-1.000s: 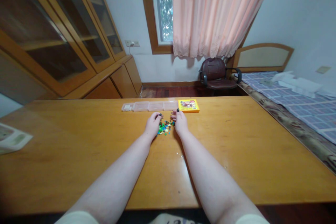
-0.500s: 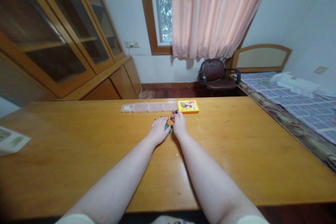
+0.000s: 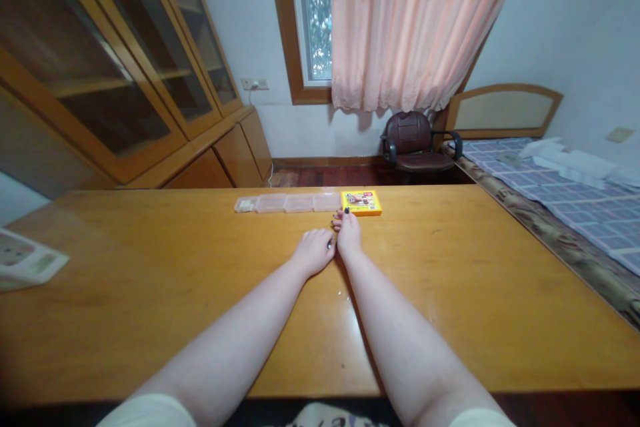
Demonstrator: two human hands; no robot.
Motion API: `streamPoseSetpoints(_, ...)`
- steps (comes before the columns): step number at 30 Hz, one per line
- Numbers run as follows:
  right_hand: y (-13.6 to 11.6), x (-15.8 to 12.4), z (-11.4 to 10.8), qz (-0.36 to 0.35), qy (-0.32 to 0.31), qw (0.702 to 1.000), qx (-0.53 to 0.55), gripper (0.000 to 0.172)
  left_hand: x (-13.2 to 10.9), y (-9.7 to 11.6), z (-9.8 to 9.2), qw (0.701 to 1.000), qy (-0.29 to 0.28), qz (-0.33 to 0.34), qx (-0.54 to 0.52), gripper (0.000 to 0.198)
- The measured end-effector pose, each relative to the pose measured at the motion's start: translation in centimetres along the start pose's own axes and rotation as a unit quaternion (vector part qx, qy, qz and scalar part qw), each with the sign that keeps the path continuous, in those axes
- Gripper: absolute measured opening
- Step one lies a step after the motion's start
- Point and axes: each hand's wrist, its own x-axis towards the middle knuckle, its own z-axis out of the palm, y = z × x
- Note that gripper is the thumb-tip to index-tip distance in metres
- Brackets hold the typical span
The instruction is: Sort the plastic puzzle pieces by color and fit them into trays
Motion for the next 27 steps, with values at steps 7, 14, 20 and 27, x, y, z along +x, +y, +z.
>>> streamPoseSetpoints(7, -0.7, -0.7, 0.3, -0.012, -0.017, 1.000, -0.023, 0.027, 0.8, -1.8, 0.8, 0.972, 0.082, -0.080, -0.206, 0.023)
streamPoseSetpoints(14, -0.8, -0.6, 0.1, -0.011, -0.014, 0.999, -0.033, 0.027, 1.4, -4.6, 0.6, 0.859, 0.213, -0.176, -0.431, 0.027)
streamPoseSetpoints(20, -0.8, -0.6, 0.1, -0.006, -0.018, 0.999, -0.032, 0.027, 1.3, -5.7, 0.7, 0.832, 0.243, -0.227, -0.444, 0.024)
streamPoseSetpoints(27, -0.7, -0.5, 0.4, 0.022, -0.035, 0.999, -0.002, 0.025, 1.1, -5.4, 1.0, 0.909, 0.190, -0.194, -0.316, 0.027)
